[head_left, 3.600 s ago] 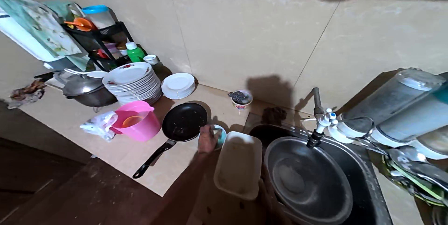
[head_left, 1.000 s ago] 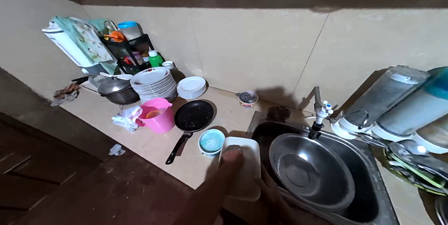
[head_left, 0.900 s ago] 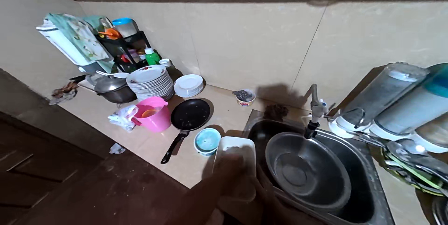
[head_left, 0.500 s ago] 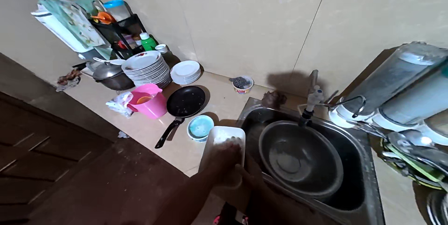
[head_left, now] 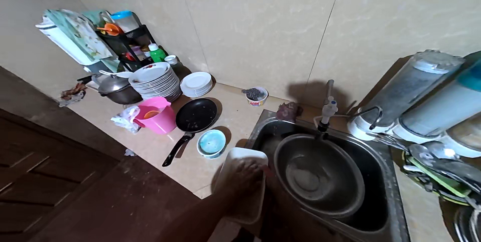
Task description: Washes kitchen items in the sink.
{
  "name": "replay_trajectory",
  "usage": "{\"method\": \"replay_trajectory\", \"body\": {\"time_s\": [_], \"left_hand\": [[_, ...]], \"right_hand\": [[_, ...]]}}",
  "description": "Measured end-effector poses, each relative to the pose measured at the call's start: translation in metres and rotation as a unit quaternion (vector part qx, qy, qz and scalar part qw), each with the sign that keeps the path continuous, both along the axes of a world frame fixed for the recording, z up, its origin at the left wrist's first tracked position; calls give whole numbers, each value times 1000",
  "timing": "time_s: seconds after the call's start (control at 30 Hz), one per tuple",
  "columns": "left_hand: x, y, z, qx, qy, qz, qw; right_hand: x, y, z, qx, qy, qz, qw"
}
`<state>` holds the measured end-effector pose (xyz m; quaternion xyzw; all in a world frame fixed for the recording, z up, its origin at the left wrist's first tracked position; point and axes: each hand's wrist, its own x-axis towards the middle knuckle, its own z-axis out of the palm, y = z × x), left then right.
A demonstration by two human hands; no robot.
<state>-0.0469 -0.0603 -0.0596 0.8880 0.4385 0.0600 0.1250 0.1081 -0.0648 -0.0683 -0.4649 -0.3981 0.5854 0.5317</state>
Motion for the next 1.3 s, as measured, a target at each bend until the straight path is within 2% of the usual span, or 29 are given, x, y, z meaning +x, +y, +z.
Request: {"method": "replay_trajectory", "body": {"time_s": [0.03,0.1,0.17,0.23,0.3,0.43,0.53,0.57,0.6,0.67,0.73,0.8,0.83,0.93,0.97,1.03,1.1,1.2,1.27,1.3], "left_hand": [[-3,-2,8,24,17,31,999],[-5,-11,28,-2,33,81,996],[-6,-24,35,-80,38,59,994],[-3,-38,38,-137,-19,12,990],[-2,-37,34,-130,-51,10,990],[15,0,23,-14,15,115,993],[29,15,-4,186,-39,155,969],[28,18,-10,218,-65,181,957],[26,22,-12,214,-75,216,950],[17,31,4,65,-43,269,960],[13,33,11,-2,-29,266,964],[11,23,6,19,-42,221,974],[8,17,1,60,-57,186,979],[-8,-4,-2,21,-51,56,997],[-11,-6,-5,4,-62,34,998],[-13,-5,-6,-13,-74,4,997],[-11,0,-2,5,-46,-3,999],[-10,2,8,39,46,30,998],[-17,0,24,14,109,72,991],[-21,-2,37,-36,126,104,986]], "right_hand": [[-2,-3,2,11,-6,-12,1000],[-7,-9,2,32,-22,-14,999],[-9,-13,1,34,-25,-6,999],[-11,-15,0,40,-18,-13,999],[-18,-17,-1,52,-15,-28,998],[-34,-27,-11,60,-53,-75,994],[-33,-32,-3,37,-87,-93,991],[-33,-34,1,31,-95,-87,991],[-32,-36,4,25,-102,-76,992],[-33,-38,3,25,-117,-64,991],[-36,-44,-3,46,-136,-62,988],[-31,-47,-1,48,-168,-69,982],[-23,-43,6,22,-183,-62,981],[10,-7,19,-57,-173,18,983],[17,6,17,-52,-147,61,986],[19,31,9,15,-97,149,984],[14,46,11,56,-66,191,978],[8,45,13,37,-57,161,985],[9,40,12,30,-95,129,987],[10,37,10,32,-109,114,987]]}}
